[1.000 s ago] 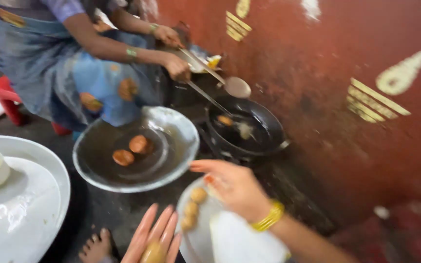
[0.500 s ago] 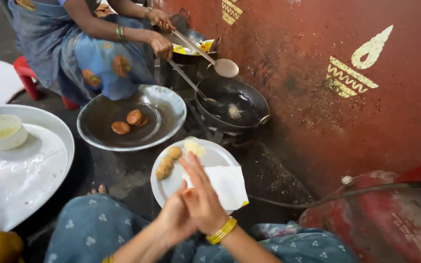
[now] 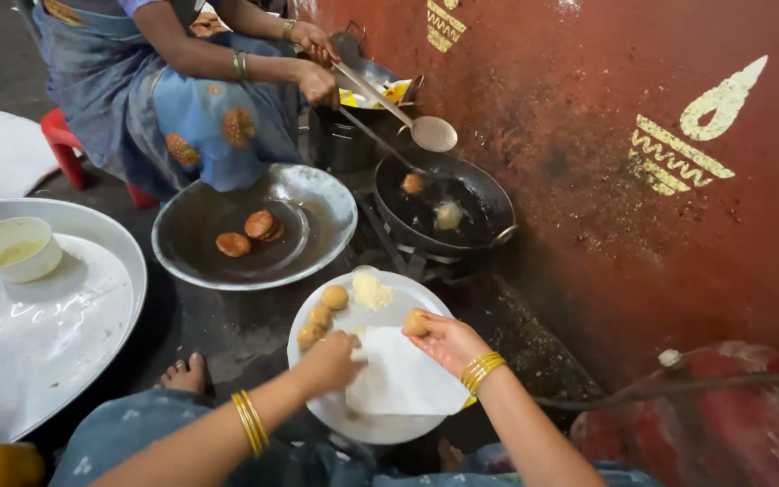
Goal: Flattening small balls of dough on a plate for frying.
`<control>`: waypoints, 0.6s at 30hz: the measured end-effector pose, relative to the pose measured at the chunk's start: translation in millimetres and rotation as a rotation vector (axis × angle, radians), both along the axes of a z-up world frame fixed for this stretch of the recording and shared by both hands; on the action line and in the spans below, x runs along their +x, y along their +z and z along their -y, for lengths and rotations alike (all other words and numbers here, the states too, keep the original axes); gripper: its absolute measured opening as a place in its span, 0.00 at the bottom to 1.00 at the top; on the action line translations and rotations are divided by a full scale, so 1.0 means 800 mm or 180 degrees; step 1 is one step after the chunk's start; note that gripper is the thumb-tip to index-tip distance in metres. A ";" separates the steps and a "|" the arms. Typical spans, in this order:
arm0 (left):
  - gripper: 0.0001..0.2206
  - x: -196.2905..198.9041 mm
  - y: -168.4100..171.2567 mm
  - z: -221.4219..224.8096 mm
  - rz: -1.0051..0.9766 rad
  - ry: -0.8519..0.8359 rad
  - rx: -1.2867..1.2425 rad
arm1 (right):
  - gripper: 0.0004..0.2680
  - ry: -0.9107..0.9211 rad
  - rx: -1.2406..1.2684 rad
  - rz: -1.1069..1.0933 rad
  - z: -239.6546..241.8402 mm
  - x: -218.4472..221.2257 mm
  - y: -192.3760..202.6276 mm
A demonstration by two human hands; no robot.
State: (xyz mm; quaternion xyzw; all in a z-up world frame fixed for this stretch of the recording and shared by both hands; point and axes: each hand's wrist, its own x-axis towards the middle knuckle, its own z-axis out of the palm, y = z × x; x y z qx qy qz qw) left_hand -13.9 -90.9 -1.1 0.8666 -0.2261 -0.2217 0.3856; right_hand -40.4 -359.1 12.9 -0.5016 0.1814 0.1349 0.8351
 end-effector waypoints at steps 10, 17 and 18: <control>0.15 -0.014 -0.047 0.044 0.1747 -0.0799 0.1407 | 0.14 0.0230 -0.1076 0.0236 0.034 0.113 -0.101; 0.23 -0.020 -0.015 0.050 0.1751 -0.0681 0.1581 | 0.14 0.0056 -0.4386 0.1327 -0.035 0.106 -0.024; 0.23 -0.018 -0.018 0.051 0.1746 -0.0673 0.1584 | 0.14 0.0064 -0.4383 0.1331 -0.044 0.101 -0.015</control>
